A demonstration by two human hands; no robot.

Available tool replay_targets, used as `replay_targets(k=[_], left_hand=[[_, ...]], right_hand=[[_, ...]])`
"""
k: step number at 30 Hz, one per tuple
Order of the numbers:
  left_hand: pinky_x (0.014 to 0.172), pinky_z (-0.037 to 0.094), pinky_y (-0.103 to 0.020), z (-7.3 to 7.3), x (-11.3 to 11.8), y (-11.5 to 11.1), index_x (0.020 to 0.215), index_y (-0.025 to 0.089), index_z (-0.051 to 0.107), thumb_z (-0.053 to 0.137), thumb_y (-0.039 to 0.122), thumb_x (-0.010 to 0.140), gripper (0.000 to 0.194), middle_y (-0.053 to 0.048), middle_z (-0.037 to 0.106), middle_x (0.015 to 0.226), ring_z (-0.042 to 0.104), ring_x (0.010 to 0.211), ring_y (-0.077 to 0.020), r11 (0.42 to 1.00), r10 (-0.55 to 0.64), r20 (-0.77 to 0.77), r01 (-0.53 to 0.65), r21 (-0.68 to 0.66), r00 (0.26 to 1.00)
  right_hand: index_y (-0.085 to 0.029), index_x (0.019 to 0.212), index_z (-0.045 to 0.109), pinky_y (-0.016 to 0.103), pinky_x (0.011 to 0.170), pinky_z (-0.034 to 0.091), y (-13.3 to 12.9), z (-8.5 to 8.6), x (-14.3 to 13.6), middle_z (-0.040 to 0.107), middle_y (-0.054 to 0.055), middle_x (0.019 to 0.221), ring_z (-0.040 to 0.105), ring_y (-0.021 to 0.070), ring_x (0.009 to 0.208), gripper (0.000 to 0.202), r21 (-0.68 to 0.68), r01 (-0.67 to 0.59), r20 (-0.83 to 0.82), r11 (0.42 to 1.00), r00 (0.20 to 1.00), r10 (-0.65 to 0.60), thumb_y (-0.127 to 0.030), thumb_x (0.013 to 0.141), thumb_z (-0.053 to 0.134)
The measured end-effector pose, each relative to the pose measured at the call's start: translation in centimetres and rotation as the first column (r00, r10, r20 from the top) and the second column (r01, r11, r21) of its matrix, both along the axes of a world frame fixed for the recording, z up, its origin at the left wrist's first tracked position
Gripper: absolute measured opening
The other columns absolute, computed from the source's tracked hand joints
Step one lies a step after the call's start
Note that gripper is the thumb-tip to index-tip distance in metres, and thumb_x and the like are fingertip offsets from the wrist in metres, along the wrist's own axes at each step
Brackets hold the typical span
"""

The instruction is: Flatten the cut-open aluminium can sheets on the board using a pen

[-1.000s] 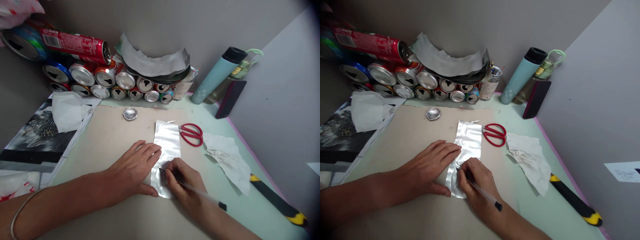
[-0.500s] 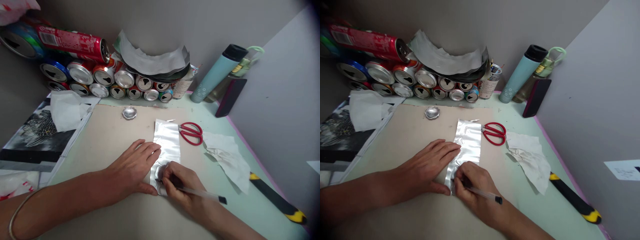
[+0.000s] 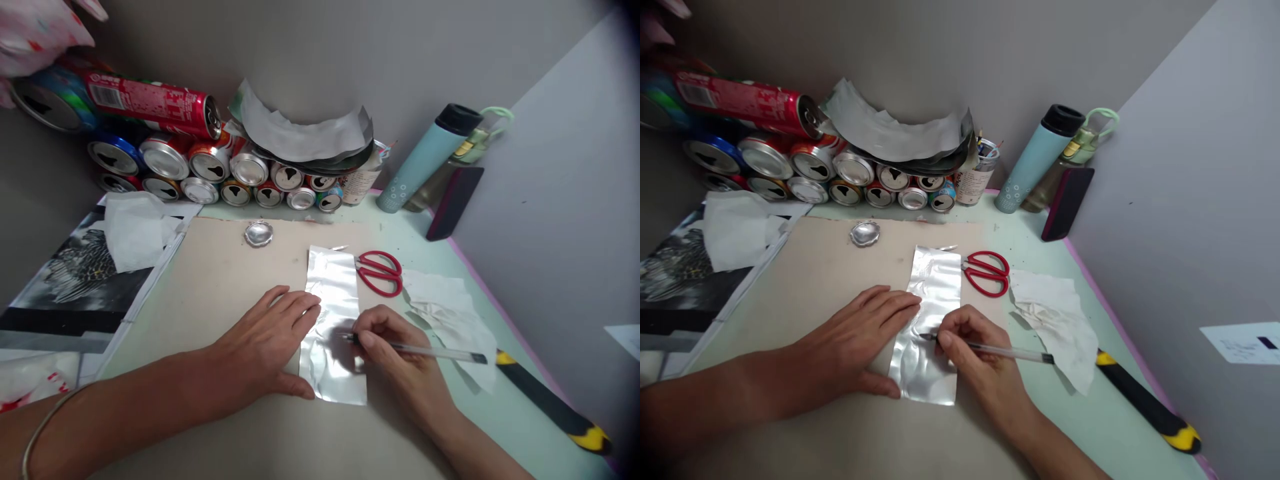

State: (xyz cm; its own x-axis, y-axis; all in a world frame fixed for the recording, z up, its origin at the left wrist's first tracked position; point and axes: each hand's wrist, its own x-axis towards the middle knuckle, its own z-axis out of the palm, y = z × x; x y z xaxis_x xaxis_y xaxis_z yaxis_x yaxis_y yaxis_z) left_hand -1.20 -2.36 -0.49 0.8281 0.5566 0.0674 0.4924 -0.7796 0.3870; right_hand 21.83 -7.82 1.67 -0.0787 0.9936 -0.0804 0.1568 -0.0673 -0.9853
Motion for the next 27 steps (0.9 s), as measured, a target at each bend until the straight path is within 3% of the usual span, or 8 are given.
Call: replay_targets(k=[3,6,12,17,19,22,24,27], left_hand=[[0.119,0.029,-0.048,-0.2,0.0,0.0,0.142,0.008,0.049,0.086,0.064,0.07,0.099,-0.019,0.053,0.148,0.048,0.138,-0.0337,1.0,0.001,-0.013,-0.001,0.002,1.0],[0.121,0.027,-0.047,-0.6,0.0,0.0,0.143,0.009,0.048,0.085,0.067,0.07,0.101,-0.019,0.053,0.149,0.047,0.14,-0.0324,1.0,0.01,-0.014,-0.01,0.023,1.0],[0.121,0.027,-0.053,-0.6,0.2,-0.1,0.14,0.003,0.053,0.074,0.08,0.072,0.105,-0.023,0.058,0.143,0.053,0.133,-0.036,0.987,0.019,-0.111,0.0,0.163,0.994],[0.11,0.041,-0.055,0.5,0.2,-2.5,0.132,0.007,0.062,0.077,0.088,0.056,0.112,-0.021,0.071,0.12,0.065,0.111,-0.0382,0.963,0.095,-0.207,-0.037,0.267,0.974],[0.102,0.049,-0.046,0.4,0.0,-4.1,0.125,0.013,0.065,0.081,0.075,0.068,0.085,-0.013,0.074,0.112,0.068,0.097,-0.0302,0.945,0.021,-0.151,0.029,0.327,0.988],[0.104,0.046,-0.037,-0.2,-0.1,-6.2,0.109,0.019,0.067,0.064,0.033,0.099,0.018,-0.004,0.075,0.101,0.067,0.095,-0.0216,0.868,-0.099,0.039,0.067,0.492,0.994],[0.106,0.044,-0.033,-0.4,0.0,-6.7,0.106,0.022,0.066,0.054,0.021,0.103,0.012,0.0,0.076,0.106,0.066,0.104,-0.019,0.844,-0.191,0.093,0.115,0.524,0.977],[0.105,0.045,-0.029,0.0,0.1,-6.5,0.115,0.022,0.064,0.052,0.021,0.104,0.016,0.001,0.074,0.121,0.065,0.114,-0.0173,0.871,-0.238,0.116,0.159,0.465,0.964]], right_hand=[[-0.023,0.096,0.072,0.022,0.059,0.052,-0.1,0.7,0.8,0.072,0.001,0.079,0.065,0.0148,0.067,0.016,0.035,-0.012,0.082,0.999,0.997,0.009,-0.039,0.094,0.072],[-0.025,0.11,0.072,0.023,0.062,0.055,-0.3,1.3,1.1,0.076,0.001,0.08,0.07,0.0157,0.067,0.017,0.066,-0.183,0.258,0.981,0.953,0.16,-0.034,0.103,0.059],[-0.02,0.101,0.07,0.031,0.063,0.053,-1.3,1.4,0.4,0.073,0.006,0.086,0.068,0.0214,0.073,0.018,0.212,-0.566,0.8,0.797,0.568,0.191,-0.014,0.103,0.054],[-0.017,0.109,0.067,0.042,0.071,0.057,-0.7,0.9,0.5,0.074,0.011,0.099,0.067,0.0292,0.085,0.02,0.243,-0.546,0.902,0.802,0.432,0.021,-0.007,0.092,0.067],[-0.015,0.121,0.063,0.046,0.076,0.058,0.0,0.3,0.9,0.074,0.015,0.111,0.068,0.0327,0.094,0.033,0.28,-0.518,0.911,0.808,0.409,-0.054,-0.007,0.089,0.069],[-0.012,0.131,0.057,0.052,0.084,0.058,1.0,-0.7,1.3,0.071,0.02,0.122,0.066,0.0371,0.106,0.047,0.352,-0.498,0.897,0.792,0.421,-0.134,-0.015,0.088,0.076],[-0.01,0.135,0.054,0.055,0.089,0.057,1.4,-1.3,1.3,0.07,0.021,0.125,0.064,0.0379,0.111,0.051,0.395,-0.486,0.878,0.78,0.449,-0.165,-0.019,0.09,0.076],[-0.011,0.138,0.053,0.056,0.092,0.055,1.4,-1.9,1.1,0.071,0.02,0.126,0.063,0.0373,0.113,0.047,0.472,-0.463,0.835,0.75,0.509,-0.211,-0.02,0.096,0.07]])
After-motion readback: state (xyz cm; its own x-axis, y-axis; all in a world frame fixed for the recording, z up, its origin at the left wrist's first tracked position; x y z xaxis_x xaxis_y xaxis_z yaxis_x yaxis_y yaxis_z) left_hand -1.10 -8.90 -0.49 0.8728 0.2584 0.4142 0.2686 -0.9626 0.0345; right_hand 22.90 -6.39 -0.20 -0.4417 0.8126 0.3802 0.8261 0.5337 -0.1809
